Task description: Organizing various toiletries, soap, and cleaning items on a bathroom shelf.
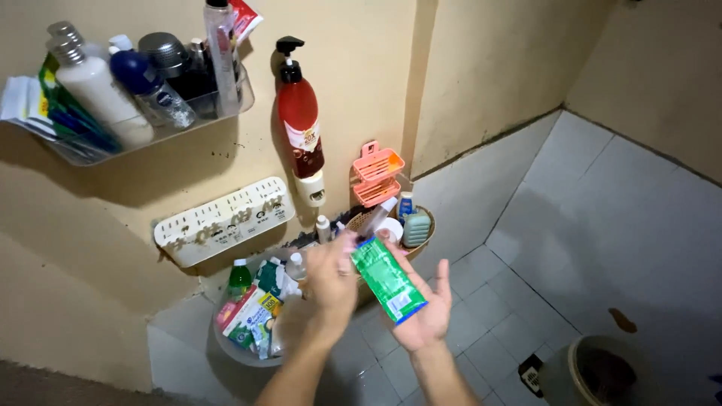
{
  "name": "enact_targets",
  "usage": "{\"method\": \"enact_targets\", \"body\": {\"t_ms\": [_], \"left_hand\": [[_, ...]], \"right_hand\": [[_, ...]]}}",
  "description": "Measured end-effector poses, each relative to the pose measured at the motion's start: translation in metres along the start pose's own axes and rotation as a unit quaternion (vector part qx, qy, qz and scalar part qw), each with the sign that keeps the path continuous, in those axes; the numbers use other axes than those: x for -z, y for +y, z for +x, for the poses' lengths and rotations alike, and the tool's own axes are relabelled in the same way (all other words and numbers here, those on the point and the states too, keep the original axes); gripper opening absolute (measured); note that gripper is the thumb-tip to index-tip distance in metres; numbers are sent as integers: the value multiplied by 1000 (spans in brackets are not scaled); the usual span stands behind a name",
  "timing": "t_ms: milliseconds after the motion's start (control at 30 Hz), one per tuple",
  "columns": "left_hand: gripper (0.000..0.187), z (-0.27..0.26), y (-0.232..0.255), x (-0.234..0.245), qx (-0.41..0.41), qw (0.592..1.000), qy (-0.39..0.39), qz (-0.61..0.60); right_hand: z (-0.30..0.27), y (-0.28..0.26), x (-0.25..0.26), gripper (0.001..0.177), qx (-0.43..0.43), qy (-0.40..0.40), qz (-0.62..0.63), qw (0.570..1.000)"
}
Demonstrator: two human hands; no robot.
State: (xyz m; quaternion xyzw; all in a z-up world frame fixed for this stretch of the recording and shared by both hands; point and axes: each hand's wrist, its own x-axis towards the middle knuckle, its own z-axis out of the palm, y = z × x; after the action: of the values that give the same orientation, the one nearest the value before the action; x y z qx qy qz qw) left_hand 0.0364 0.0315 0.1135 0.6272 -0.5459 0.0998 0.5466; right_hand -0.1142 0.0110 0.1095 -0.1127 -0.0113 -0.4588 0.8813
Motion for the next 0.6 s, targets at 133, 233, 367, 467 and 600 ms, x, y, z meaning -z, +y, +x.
{"method": "enact_targets", "body": {"t_ms": [133, 233, 367, 467, 600], "left_hand": [[27, -22, 26, -2, -76, 982, -21, -169], [29, -26, 21, -15, -105, 963, -100, -227], [35, -6, 7, -18, -87, 966, -221, -97], [33, -38, -44, -66, -114, 955, -212, -173], [32, -73, -54, -94, -132, 925, -206, -289]], "right_hand": [[-2, -14, 11, 106, -22, -115, 24, 993], [-8, -19, 0, 106, -16, 22, -23, 999], [-8, -21, 30, 123, -19, 75, 9, 997], [2, -34, 59, 115, -39, -253, 176, 951], [-2, -36, 37, 126, -11, -1, 34, 999]]}}
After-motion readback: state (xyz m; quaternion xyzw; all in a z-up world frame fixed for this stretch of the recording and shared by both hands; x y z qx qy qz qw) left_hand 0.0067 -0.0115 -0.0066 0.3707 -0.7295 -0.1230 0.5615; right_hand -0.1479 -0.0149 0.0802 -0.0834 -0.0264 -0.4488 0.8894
